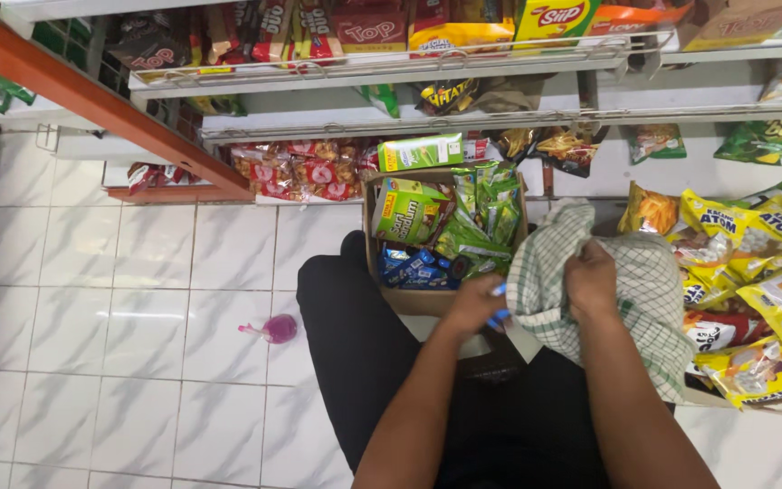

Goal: The person sits on the floor in front of a store shelf and wipes blue snack packages with a cloth. They then place the packages onto the shelf, arranging them neatly among other items.

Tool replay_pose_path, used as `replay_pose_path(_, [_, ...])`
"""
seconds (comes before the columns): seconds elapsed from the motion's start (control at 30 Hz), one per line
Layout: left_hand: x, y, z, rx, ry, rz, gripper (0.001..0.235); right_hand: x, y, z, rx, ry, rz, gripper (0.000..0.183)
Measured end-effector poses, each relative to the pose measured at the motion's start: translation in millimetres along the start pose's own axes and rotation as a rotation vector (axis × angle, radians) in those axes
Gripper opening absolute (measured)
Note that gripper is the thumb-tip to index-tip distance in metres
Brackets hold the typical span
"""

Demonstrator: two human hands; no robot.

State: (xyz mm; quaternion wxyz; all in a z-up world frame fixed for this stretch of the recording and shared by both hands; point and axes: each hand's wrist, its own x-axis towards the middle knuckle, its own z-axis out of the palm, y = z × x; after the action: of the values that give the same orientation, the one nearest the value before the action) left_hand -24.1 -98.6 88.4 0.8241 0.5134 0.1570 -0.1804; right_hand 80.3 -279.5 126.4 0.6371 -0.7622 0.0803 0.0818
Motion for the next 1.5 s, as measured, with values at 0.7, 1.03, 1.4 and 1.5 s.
replay_pose_path(0.7, [1,17,-5,-0.594,0.421,0.328,0.025,-27,-3,17,-0.63,-0.403,0.085,0.039])
replay_pose_path(1.03, [-13,20,-5,0.182,0.086,0.129,0.042,-34,-1,37,-0.24,-0.436,-0.039,0.029])
replay_pose_path(1.4, [6,-25,-9,0.161,-0.019,0.212,0.047,-27,8,42,-0.083,-0.327,-0.037,0.03])
replay_pose_path(1.5, [9,-28,-13,0.429,-0.01,0.251,0.041,-29,15,41,-0.258,-0.148,-0.061,0.023])
